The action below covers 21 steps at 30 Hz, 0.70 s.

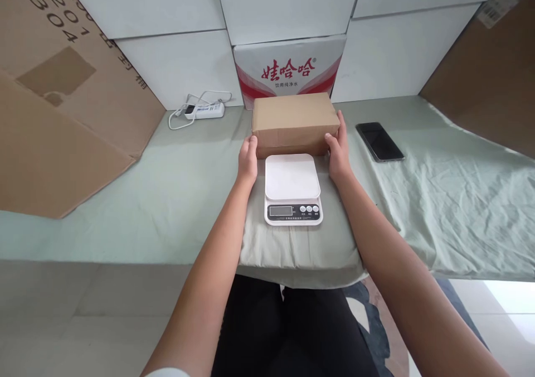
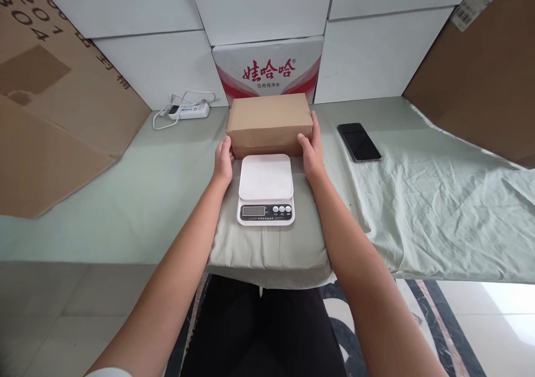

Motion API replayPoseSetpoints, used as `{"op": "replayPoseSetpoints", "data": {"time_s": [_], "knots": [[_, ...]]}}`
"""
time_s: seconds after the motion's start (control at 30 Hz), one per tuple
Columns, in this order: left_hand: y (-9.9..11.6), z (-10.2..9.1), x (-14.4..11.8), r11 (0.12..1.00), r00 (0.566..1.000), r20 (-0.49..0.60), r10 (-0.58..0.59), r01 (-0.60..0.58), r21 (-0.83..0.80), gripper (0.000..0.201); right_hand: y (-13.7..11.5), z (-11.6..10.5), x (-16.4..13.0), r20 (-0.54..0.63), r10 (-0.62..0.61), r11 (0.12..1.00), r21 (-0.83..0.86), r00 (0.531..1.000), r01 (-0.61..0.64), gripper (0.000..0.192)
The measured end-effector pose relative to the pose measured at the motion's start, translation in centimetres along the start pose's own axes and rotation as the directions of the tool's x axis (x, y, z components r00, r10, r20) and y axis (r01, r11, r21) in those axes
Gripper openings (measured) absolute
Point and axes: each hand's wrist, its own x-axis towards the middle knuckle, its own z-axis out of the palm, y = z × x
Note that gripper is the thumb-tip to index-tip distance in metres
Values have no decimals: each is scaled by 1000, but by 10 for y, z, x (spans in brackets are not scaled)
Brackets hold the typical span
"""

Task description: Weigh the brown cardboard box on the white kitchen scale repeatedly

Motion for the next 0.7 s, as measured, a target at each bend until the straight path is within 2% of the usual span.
{"op": "replayPoseSetpoints", "data": {"time_s": [0.23, 0.5, 0.7], "knots": [[2, 1, -1, 1000, 1000, 16, -6, 6, 25, 83, 3, -1, 2, 2, 14, 1000, 17, 1000, -14, 113], [3, 1, 0, 1000, 1000, 27, -3, 2, 27, 85, -3, 2, 0, -25, 40, 999, 36, 999, -39, 118], [4, 2, -1, 1000, 999, 33, -8, 7, 25, 80, -10, 5, -1, -29, 24, 1000, 8, 999, -24, 116]]}}
